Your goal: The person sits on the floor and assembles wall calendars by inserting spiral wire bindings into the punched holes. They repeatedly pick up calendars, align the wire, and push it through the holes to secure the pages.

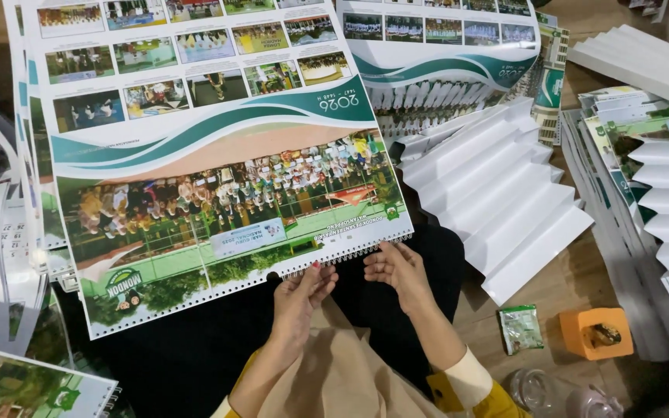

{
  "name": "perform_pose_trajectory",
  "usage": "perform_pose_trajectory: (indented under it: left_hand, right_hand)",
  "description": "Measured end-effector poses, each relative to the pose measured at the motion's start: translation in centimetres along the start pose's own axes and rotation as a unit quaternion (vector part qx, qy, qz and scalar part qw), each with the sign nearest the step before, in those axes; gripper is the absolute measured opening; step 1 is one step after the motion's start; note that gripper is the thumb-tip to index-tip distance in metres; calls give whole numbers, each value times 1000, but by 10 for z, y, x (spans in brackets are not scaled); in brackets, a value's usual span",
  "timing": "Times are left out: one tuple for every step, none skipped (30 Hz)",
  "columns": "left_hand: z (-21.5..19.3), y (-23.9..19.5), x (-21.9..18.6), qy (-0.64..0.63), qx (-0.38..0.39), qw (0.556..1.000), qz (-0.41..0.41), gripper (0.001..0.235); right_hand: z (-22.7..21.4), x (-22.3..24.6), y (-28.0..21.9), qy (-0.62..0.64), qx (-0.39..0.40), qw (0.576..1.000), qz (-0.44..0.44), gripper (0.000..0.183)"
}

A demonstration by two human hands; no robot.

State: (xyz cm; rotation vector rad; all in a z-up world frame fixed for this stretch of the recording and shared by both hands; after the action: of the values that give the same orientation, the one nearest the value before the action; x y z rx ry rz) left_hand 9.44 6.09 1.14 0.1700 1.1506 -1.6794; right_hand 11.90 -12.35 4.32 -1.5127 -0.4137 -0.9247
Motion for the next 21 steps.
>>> perform_pose_trajectory:
  left_hand:
    - [-1,1,1,-5,0,1000,2,28]
    - [-1,2,1,-9,-1,1000,5,28]
    - [-2,3,2,-10,-3,1000,7,28]
    - [-3,4,3,-11,-7,1000,2,28]
    - [-5,5,5,-12,-14,1000,-2,28]
    - [-5,5,3,-14,-18,1000,1,28]
    - [-7,5,0,-25,-28,999,13,23]
    - [-8,5,-3,-36,-38,998,24,26]
    - [-10,6,-3,-38,-43,998,27,26]
    - [-11,7,-3,-52,-45,997,31,27]
    - [-11,8,-3,-65,-45,996,33,29]
    - [-15,10,0,-66,-49,996,35,29]
    - [-16,13,2,-76,-49,995,43,28]
    - [-17,16,4,-85,-50,994,51,26]
    - [-17,17,6,-85,-46,994,48,26]
    - [-20,18,6,-77,-55,994,56,26]
    - [-21,19,7,-68,-61,994,61,25]
    - [-22,21,10,-66,-54,995,56,25]
    - [-25,23,10,-35,-58,995,71,23]
    - [-28,25,9,-4,-62,994,87,21]
    - [-22,20,3,-2,-57,995,84,21]
  right_hand:
    - [-1,1,0,11,-6,1000,-10,21]
    - [-2,1,1,22,-12,1000,-19,20]
    - [-2,-1,3,20,-9,1000,-19,20]
    - [-3,-4,5,29,-16,999,-19,22]
    - [-4,-6,8,37,-21,999,-19,23]
    - [-4,-9,10,35,-16,999,-18,23]
    - [-5,-10,11,43,-16,999,-25,21]
    - [-6,-11,13,51,-16,998,-32,21]
    - [-4,-11,13,48,-11,998,-30,21]
    - [-5,-11,13,49,-17,998,-32,21]
    - [-6,-11,12,52,-25,998,-34,21]
    - [-4,-13,14,50,-21,998,-32,21]
    - [-5,-13,15,68,-26,997,-40,21]
    - [-6,-13,16,86,-30,995,-47,21]
    - [-9,-18,22,86,-34,994,-49,21]
    - [-11,-23,28,104,-33,993,-47,18]
    - [-17,-28,33,122,-36,991,-46,16]
    - [-17,-26,31,124,-43,990,-50,16]
    - [-14,-25,30,134,-38,989,-49,16]
    - [-12,-23,29,144,-33,988,-48,15]
    - [-12,-22,28,146,-38,987,-51,15]
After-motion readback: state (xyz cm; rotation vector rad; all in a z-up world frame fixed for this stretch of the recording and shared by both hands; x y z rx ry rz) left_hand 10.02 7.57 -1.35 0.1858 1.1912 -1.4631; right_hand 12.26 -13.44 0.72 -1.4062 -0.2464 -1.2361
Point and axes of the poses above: each hand's wrist, its own y-axis towards the middle knuckle, its own z-axis out of the palm, x = y × z, the point moved 10 cm from there along y, towards the middle knuckle, and after that the axes turned 7 degrees about z, right-handed, at the moved point
